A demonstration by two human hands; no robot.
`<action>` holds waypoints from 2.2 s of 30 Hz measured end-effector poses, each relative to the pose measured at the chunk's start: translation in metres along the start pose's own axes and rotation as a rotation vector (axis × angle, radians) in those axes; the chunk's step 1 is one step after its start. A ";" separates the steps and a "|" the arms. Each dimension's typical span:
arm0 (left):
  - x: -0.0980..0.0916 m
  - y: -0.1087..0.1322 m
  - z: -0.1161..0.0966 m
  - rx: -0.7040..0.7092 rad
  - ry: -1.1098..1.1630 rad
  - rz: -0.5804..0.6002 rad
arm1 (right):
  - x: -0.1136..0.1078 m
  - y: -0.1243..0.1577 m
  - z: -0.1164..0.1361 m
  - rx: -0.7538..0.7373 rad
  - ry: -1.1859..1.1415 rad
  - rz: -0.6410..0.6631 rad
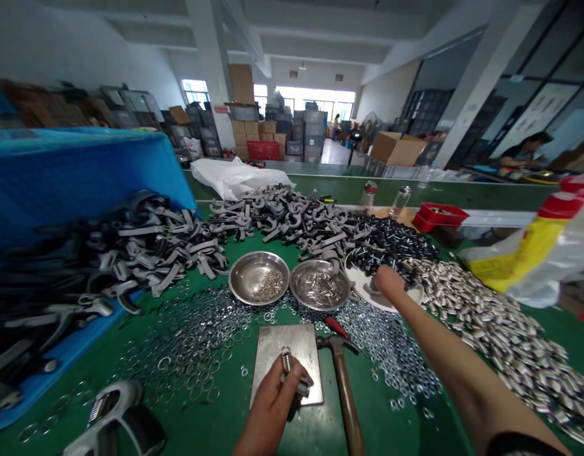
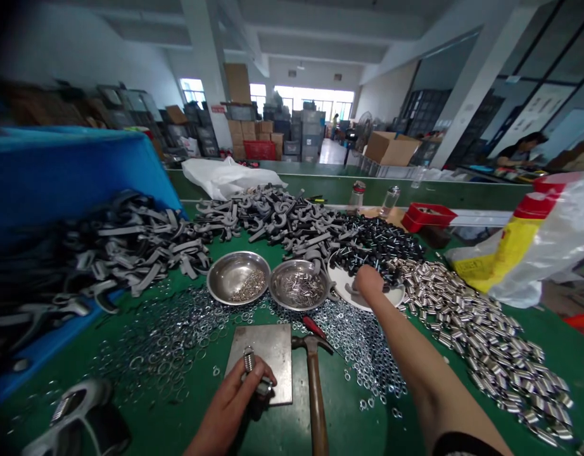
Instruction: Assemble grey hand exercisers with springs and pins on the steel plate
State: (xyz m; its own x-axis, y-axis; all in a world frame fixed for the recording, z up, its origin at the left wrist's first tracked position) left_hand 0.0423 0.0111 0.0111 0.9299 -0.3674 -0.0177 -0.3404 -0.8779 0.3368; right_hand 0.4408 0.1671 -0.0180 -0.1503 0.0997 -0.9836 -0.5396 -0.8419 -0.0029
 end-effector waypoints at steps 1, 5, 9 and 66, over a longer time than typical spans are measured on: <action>0.000 0.002 0.002 -0.008 0.011 -0.001 | 0.000 -0.001 -0.002 0.019 0.007 -0.003; -0.002 0.005 0.005 0.007 0.058 -0.006 | -0.010 0.002 -0.010 0.072 0.011 -0.022; -0.009 0.010 -0.002 0.039 0.111 0.005 | -0.019 0.008 -0.005 0.075 -0.016 -0.040; -0.062 0.057 0.005 0.400 -0.331 -0.036 | -0.004 0.358 0.139 0.082 -1.627 1.212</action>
State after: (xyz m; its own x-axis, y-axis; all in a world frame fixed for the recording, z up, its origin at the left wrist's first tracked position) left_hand -0.0350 -0.0179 0.0271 0.8703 -0.3553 -0.3412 -0.3957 -0.9168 -0.0547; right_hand 0.1331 -0.0612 0.0097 -0.8207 -0.0558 0.5686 0.3686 -0.8121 0.4524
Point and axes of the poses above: each hand's wrist, its own y-axis away from the middle knuckle, its own x-axis out of the palm, z = x × y, the point moved 1 cm from there along -y, towards the middle knuckle, and after that the axes turned 7 degrees about -x, right-handed, at the moved point
